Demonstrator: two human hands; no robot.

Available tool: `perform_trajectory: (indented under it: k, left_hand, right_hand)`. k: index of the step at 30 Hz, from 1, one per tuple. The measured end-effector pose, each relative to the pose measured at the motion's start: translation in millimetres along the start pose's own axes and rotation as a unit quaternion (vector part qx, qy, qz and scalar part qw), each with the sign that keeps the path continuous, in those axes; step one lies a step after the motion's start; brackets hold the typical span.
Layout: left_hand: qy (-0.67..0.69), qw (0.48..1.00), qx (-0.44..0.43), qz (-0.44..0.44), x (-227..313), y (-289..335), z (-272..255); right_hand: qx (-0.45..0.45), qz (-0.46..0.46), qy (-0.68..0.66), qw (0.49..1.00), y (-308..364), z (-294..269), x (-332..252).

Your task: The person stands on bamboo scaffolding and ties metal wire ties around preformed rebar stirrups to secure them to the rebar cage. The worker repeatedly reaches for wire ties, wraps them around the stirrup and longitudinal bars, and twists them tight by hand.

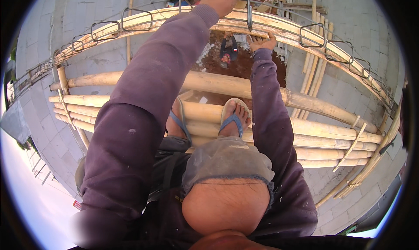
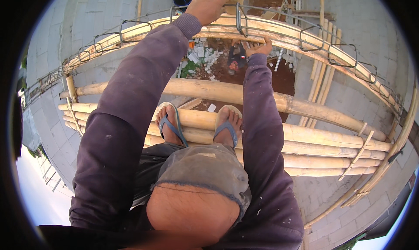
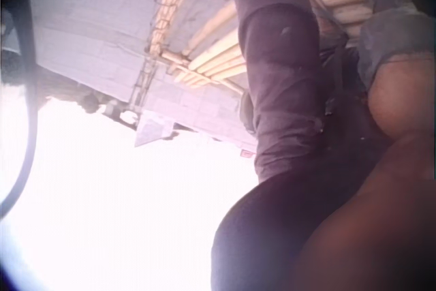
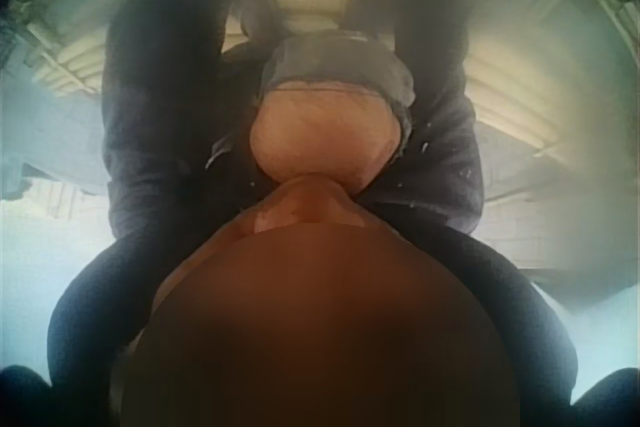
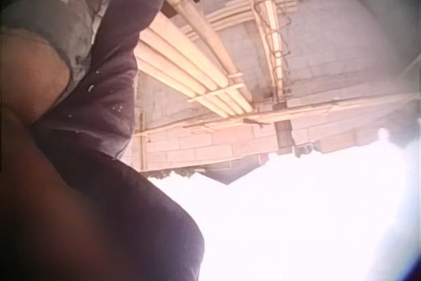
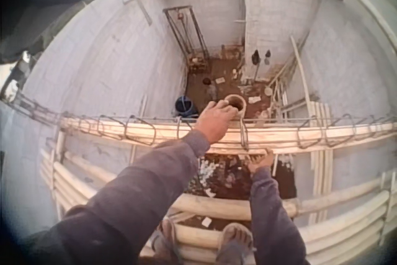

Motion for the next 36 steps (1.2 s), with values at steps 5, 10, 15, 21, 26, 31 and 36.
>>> perform_trajectory:
  k: [5, 10, 15, 21, 26, 31, 36]
  left_hand:
    - [-0.210, 0.972, 0.018, 0.105, 12.8, -6.7, 16.6]
    - [-0.212, 0.968, 0.030, 0.129, 8.0, -8.2, 27.9]
    - [-0.193, 0.974, 0.006, 0.120, 4.4, -6.5, 31.8]
    - [-0.106, 0.992, -0.025, 0.061, 0.3, -8.7, 20.2]
    - [-0.026, 0.999, -0.001, 0.045, -2.0, -8.2, 5.5]
    - [-0.017, 0.999, -0.021, 0.028, -1.8, -8.3, 2.2]
    - [-0.002, 1.000, -0.020, -0.003, -0.1, -8.2, -1.7]
  right_hand:
    - [-0.030, -0.006, 0.015, 0.999, 1.0, 1.5, -0.1]
    - [-0.008, -0.007, 0.007, 1.000, -1.1, -0.8, 0.0]
    - [-0.031, -0.008, 0.017, 0.999, 1.0, 0.0, 0.0]
    - [-0.016, -0.009, 0.013, 1.000, -0.3, 1.8, 0.0]
    - [-0.001, 0.001, -0.008, 1.000, 1.9, -0.2, 1.1]
    - [-0.018, -0.005, -0.007, 1.000, 2.6, 2.4, -0.2]
    - [-0.018, 0.003, -0.021, 1.000, 0.3, 1.0, 0.4]
Point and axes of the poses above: each hand's wrist, its own y-axis away from the middle knuckle, its own z-axis out of the palm, x = y × z, the point moved 4 cm from there along -y, towards the middle knuckle, and after that the axes turned 10 degrees about x, right-handed, at the moved point
